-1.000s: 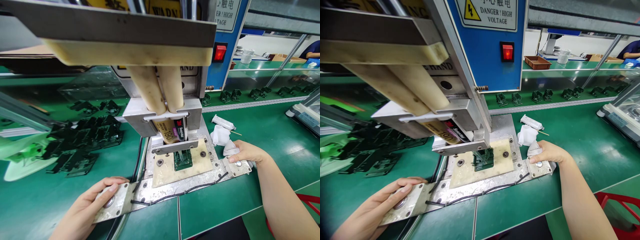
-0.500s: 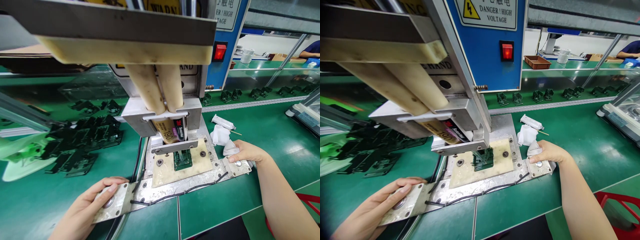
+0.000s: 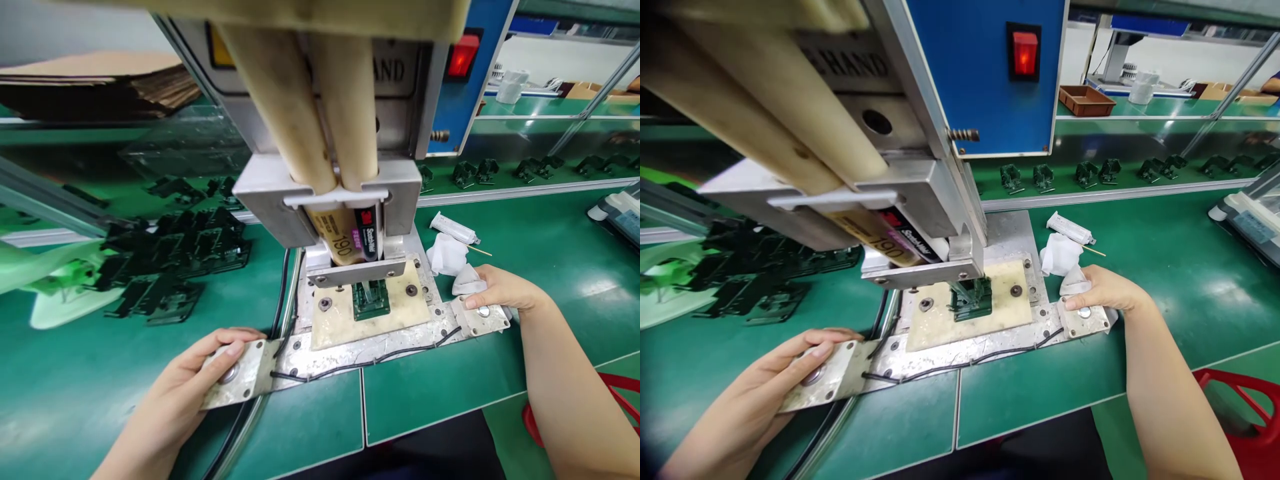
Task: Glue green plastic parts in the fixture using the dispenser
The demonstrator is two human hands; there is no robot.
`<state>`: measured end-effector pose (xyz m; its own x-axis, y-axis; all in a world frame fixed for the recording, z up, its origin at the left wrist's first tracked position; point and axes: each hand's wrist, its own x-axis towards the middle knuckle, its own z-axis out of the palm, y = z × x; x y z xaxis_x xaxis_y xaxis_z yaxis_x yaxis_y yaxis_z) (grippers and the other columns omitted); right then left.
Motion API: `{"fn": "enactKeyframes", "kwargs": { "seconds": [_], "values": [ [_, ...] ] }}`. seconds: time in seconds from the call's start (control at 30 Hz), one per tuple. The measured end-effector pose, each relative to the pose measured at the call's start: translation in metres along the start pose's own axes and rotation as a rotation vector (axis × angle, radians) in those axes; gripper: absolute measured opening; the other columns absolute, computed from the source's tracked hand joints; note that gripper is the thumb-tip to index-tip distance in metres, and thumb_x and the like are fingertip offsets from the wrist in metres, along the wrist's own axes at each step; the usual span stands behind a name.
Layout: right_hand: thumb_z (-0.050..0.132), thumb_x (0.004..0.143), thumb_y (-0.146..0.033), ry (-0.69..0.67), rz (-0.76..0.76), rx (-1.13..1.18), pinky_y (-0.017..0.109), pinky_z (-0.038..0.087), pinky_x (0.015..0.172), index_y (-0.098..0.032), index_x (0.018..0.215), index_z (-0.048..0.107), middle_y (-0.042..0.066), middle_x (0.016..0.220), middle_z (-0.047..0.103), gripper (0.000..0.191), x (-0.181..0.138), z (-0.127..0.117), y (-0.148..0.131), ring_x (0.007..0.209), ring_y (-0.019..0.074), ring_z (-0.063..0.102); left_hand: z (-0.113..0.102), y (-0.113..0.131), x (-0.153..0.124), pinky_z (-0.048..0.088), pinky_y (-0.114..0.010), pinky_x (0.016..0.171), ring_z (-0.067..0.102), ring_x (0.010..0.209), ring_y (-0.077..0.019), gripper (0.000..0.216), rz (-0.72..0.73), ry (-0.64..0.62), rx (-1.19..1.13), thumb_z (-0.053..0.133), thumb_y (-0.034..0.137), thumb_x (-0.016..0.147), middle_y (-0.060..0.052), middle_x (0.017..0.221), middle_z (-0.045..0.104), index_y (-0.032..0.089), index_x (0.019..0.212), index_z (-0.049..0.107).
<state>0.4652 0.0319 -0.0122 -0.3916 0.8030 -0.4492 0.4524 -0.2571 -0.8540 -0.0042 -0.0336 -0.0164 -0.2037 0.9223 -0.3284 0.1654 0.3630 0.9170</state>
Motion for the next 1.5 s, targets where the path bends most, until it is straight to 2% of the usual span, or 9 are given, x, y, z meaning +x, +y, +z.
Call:
{"fn": "enactKeyframes", "kwargs": {
  "seconds": [0.27, 0.6, 0.9, 1.07, 1.17, 1.23, 1.3, 1.4, 1.5],
  "values": [
    [0.088, 0.055, -0.057, 0.030, 0.059, -0.014, 0.029, 0.040, 0.060, -0.019, 0.069, 0.061, -0.002, 0.067, 0.056, 0.049, -0.003, -0.004, 0.001, 0.063, 0.0141, 0.049, 0.004, -0.001, 0.000, 0.044, -0.017, 0.054, 0.057, 0.068, -0.0143, 0.053, 0.017, 0.015, -0.028, 0.090, 0.059, 0.055, -0.006, 0.092, 0.068, 0.015, 0.078, 0.073],
    [0.090, 0.051, -0.056, 0.060, 0.123, -0.060, 0.030, 0.046, 0.064, -0.019, 0.071, 0.064, -0.001, 0.071, 0.062, 0.049, -0.009, -0.004, -0.011, 0.066, 0.0161, 0.056, 0.005, 0.001, -0.003, 0.043, -0.018, 0.051, 0.056, 0.065, -0.0136, 0.052, -0.004, 0.032, -0.022, 0.091, 0.061, 0.053, -0.003, 0.090, 0.068, 0.018, 0.077, 0.074],
    [0.090, 0.051, -0.056, 0.054, 0.129, -0.042, 0.029, 0.044, 0.060, -0.019, 0.070, 0.063, -0.002, 0.068, 0.059, 0.050, -0.007, -0.003, -0.011, 0.063, 0.0149, 0.053, 0.008, 0.007, -0.007, 0.042, -0.019, 0.058, 0.055, 0.071, -0.0140, 0.030, -0.022, -0.003, 0.001, 0.084, 0.046, 0.073, -0.001, 0.095, 0.069, 0.019, 0.080, 0.073],
    [0.084, 0.067, -0.050, 0.004, 0.092, -0.006, 0.028, 0.041, 0.065, -0.017, 0.074, 0.062, -0.002, 0.070, 0.058, 0.041, -0.011, -0.001, -0.014, 0.066, 0.0128, 0.052, 0.010, 0.022, -0.018, 0.045, -0.022, 0.060, 0.054, 0.075, -0.0152, 0.026, 0.043, 0.060, 0.248, 0.078, 0.043, 0.079, -0.001, 0.104, 0.067, 0.023, 0.095, 0.072],
    [0.082, 0.070, -0.047, 0.006, 0.084, -0.021, 0.028, 0.038, 0.065, -0.016, 0.074, 0.060, -0.002, 0.070, 0.056, 0.038, -0.012, 0.000, -0.017, 0.066, 0.0112, 0.049, 0.017, 0.041, -0.021, 0.052, -0.029, 0.071, 0.058, 0.078, -0.0175, 0.031, 0.233, 0.147, 0.382, 0.078, 0.039, 0.077, 0.000, 0.104, 0.066, 0.026, 0.104, 0.068],
    [0.082, 0.070, -0.046, 0.010, 0.086, -0.022, 0.029, 0.037, 0.064, -0.016, 0.073, 0.060, -0.002, 0.069, 0.055, 0.038, -0.012, 0.000, -0.018, 0.066, 0.0109, 0.048, 0.028, 0.055, -0.016, 0.052, -0.038, 0.096, 0.063, 0.101, -0.0243, 0.041, 0.425, 0.063, 0.450, 0.080, 0.040, 0.074, -0.001, 0.111, 0.068, 0.028, 0.110, 0.066],
    [0.082, 0.069, -0.047, 0.006, 0.092, -0.010, 0.029, 0.037, 0.064, -0.016, 0.073, 0.060, -0.002, 0.068, 0.055, 0.038, -0.012, 0.000, -0.017, 0.065, 0.0112, 0.048, 0.045, 0.067, -0.006, 0.044, -0.048, 0.112, 0.059, 0.121, -0.0299, 0.059, 0.545, -0.113, 0.504, 0.082, 0.046, 0.070, -0.003, 0.124, 0.065, 0.029, 0.122, 0.060],
    [0.084, 0.068, -0.049, -0.006, 0.085, -0.004, 0.030, 0.038, 0.065, -0.016, 0.073, 0.061, -0.002, 0.070, 0.056, 0.040, -0.011, -0.001, -0.014, 0.066, 0.0126, 0.049, 0.076, 0.080, 0.013, 0.048, -0.056, 0.109, 0.057, 0.125, -0.0350, 0.077, 0.502, -0.367, 0.550, 0.083, 0.055, 0.065, -0.008, 0.139, 0.056, 0.029, 0.130, 0.051],
    [0.085, 0.066, -0.052, -0.015, 0.080, -0.017, 0.030, 0.039, 0.065, -0.018, 0.072, 0.061, -0.002, 0.069, 0.056, 0.043, -0.009, -0.002, -0.011, 0.066, 0.0137, 0.049, 0.100, 0.088, 0.026, 0.053, -0.057, 0.102, 0.062, 0.117, -0.0368, 0.068, 0.400, -0.514, 0.528, 0.082, 0.053, 0.065, -0.010, 0.129, 0.061, 0.024, 0.120, 0.055]
  ]
}}
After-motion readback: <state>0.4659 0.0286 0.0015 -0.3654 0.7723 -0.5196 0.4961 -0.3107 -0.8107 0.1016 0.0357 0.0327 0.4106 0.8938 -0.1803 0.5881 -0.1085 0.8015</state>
